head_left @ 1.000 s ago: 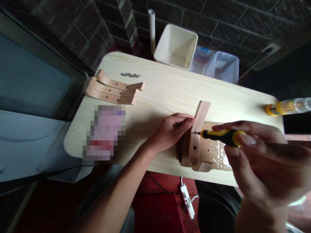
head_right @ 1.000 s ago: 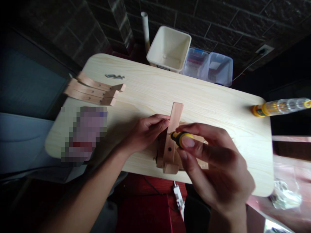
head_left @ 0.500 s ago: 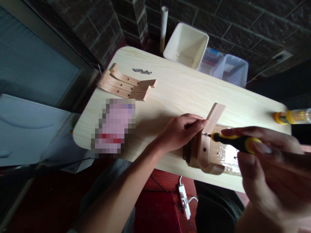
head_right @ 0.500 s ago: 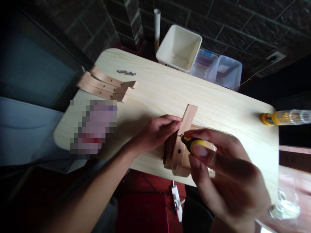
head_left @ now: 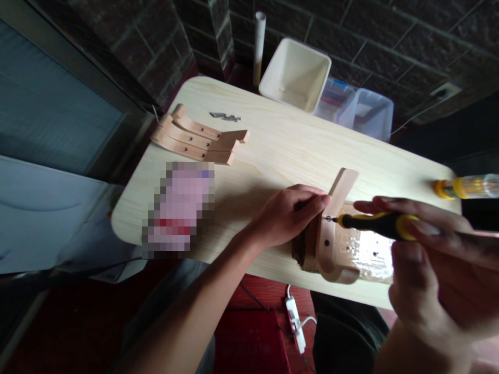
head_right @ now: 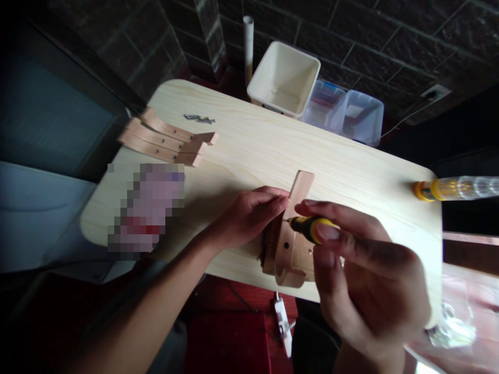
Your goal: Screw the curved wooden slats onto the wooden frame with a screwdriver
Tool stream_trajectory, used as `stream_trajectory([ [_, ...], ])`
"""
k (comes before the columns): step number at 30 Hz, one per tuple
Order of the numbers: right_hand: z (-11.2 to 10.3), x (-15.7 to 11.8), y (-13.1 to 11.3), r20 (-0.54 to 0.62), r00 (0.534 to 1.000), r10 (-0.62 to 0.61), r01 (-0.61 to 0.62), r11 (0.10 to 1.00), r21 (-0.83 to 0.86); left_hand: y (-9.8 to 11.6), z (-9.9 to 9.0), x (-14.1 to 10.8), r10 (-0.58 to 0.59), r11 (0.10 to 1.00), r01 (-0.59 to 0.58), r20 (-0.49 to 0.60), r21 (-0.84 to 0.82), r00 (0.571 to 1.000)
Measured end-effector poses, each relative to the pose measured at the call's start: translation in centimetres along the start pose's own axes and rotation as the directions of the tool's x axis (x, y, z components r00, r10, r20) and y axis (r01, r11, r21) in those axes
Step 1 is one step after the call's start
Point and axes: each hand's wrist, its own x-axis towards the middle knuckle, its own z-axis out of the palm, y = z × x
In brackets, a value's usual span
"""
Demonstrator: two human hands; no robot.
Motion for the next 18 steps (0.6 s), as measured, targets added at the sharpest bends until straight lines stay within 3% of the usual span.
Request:
stream_trajectory([
  [8,0.0,0.5,0.1,-0.016,1.0,0.02,-0.02,1.0,-0.021,-0.3,-0.3,0.2,0.028,0.999,-0.03,0.048,0.034,0.998],
  [18,-1.4,0.1,-0.9,0.07,0.992,0.108,-0.103,0.992,-0.069,-0.1,-0.6,0.2,0.027,0.997,-0.032,0.07,0.069,0.997],
])
